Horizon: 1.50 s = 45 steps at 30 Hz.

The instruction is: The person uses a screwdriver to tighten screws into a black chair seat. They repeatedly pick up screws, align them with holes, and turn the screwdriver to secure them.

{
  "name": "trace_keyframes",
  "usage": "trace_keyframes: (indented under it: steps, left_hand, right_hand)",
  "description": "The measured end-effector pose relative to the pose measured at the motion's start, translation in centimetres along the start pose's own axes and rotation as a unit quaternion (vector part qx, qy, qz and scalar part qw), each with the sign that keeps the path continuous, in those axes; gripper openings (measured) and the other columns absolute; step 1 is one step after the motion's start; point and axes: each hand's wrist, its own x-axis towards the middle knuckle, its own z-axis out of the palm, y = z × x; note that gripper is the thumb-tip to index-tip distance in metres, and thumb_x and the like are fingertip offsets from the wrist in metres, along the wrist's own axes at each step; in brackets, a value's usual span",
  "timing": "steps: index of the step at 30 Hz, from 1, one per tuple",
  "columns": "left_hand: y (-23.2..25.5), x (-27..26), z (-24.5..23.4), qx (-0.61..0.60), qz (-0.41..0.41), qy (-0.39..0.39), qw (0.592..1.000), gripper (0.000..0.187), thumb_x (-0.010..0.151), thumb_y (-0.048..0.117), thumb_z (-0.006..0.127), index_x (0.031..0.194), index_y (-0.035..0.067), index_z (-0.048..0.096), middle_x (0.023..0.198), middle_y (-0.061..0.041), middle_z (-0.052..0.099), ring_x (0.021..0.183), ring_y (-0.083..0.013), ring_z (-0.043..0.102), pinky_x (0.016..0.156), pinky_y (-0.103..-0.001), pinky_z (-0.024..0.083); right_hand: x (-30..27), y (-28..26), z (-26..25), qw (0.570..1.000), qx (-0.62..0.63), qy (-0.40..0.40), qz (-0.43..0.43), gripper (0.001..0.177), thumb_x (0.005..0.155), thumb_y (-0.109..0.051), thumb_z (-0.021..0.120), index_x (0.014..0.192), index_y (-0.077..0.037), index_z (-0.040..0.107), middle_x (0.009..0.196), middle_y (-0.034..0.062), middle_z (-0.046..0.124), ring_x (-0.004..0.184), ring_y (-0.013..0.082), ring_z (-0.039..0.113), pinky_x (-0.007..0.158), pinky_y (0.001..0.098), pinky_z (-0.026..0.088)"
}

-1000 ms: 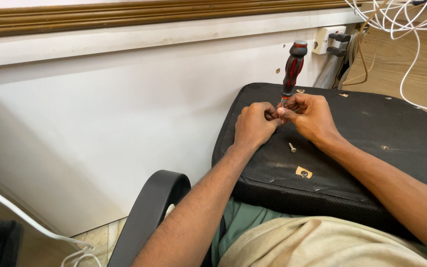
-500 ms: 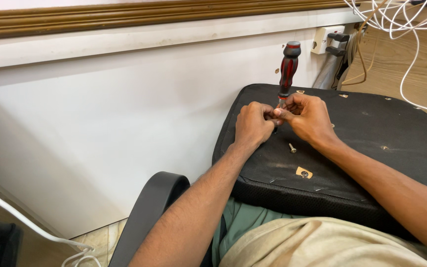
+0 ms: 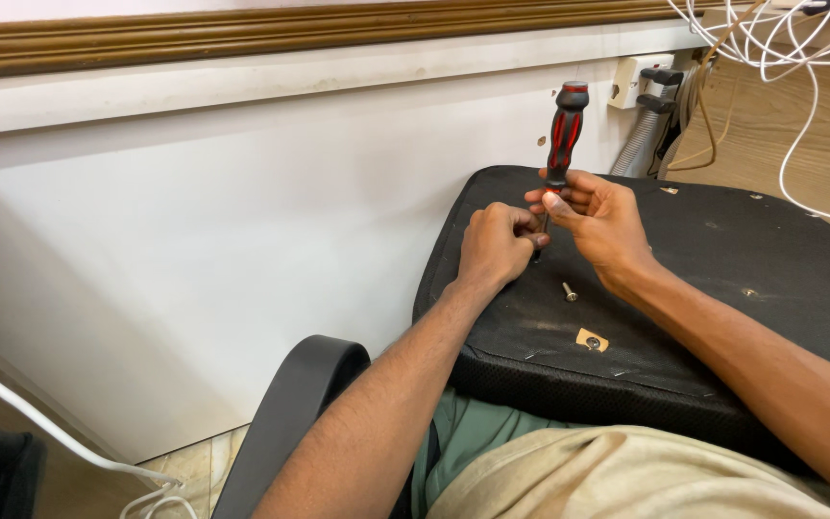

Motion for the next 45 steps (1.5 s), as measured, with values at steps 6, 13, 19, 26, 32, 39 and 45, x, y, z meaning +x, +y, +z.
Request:
trace_keyframes:
  steps: [6,13,19,26,32,39,45]
  left_hand:
    - [-0.1,-0.2,0.2,-0.004,0.034,-0.021,0.999,0.013,0.092,0.013,0.071,0.085,0.009,0.08,0.075,-0.004,0.078,0.071,-0.0127,0.075,0.069,-0.032,0.06]
    - [0.4,-0.8,-0.2,-0.04,0.021,-0.012,0.999,0.011,0.09,0.013,0.071,0.094,0.007,0.079,0.084,-0.005,0.079,0.081,-0.0149,0.076,0.076,-0.034,0.059]
    - [1.0,-1.0,-0.7,-0.001,0.015,0.021,1.0,0.015,0.089,0.022,0.075,0.09,0.008,0.079,0.075,-0.005,0.077,0.068,-0.0147,0.074,0.064,-0.034,0.058]
    - [0.1,-0.9,-0.6,0.011,0.002,0.036,0.999,0.013,0.09,0.02,0.074,0.086,0.01,0.08,0.065,-0.005,0.074,0.059,-0.0165,0.071,0.06,-0.036,0.057]
    - [-0.4,-0.4,-0.1,0.005,0.026,0.021,0.999,0.016,0.09,0.021,0.074,0.082,0.008,0.08,0.063,-0.006,0.072,0.057,-0.0165,0.07,0.058,-0.035,0.056]
    - [-1.1,-0.2,0.0,-0.03,0.025,0.001,0.999,0.018,0.093,0.02,0.073,0.083,0.006,0.079,0.065,-0.004,0.073,0.058,-0.0133,0.069,0.058,-0.034,0.056]
    - [-0.8,-0.6,0.0,-0.032,-0.011,-0.002,0.999,0.019,0.094,0.022,0.071,0.087,0.006,0.08,0.069,-0.008,0.075,0.063,-0.0157,0.07,0.062,-0.033,0.055]
  right_hand:
    - [0.1,-0.1,-0.3,0.997,-0.067,0.034,-0.005,0.025,0.092,-0.004,0.072,0.115,0.003,0.067,0.098,0.0103,0.077,0.089,0.0133,0.075,0.08,0.0266,0.064]
    - [0.2,-0.2,-0.4,0.991,-0.112,0.067,-0.026,0.029,0.087,-0.007,0.081,0.105,0.0,0.06,0.088,0.0086,0.07,0.08,0.0126,0.07,0.071,0.0263,0.06]
    - [0.2,0.0,0.2,0.992,-0.119,0.048,-0.019,0.028,0.088,-0.006,0.078,0.108,0.002,0.06,0.09,0.0091,0.069,0.079,0.0137,0.07,0.069,0.0275,0.061]
    - [0.1,1.0,0.6,0.996,-0.087,-0.02,-0.002,0.024,0.094,-0.007,0.069,0.117,0.003,0.07,0.1,0.0105,0.075,0.087,0.014,0.073,0.079,0.0273,0.062]
    - [0.0,0.9,0.3,0.994,-0.105,-0.008,0.042,0.018,0.095,-0.012,0.071,0.107,0.001,0.076,0.092,0.0103,0.078,0.082,0.0145,0.071,0.078,0.029,0.06]
    - [-0.1,0.3,0.6,0.986,-0.159,0.036,0.043,0.016,0.089,-0.011,0.077,0.102,-0.002,0.079,0.088,0.0107,0.078,0.076,0.0148,0.074,0.073,0.0283,0.061]
    - [0.1,1.1,0.3,0.992,-0.119,0.022,0.026,0.016,0.091,-0.011,0.076,0.102,0.0,0.079,0.09,0.0111,0.078,0.078,0.0132,0.072,0.074,0.0269,0.06]
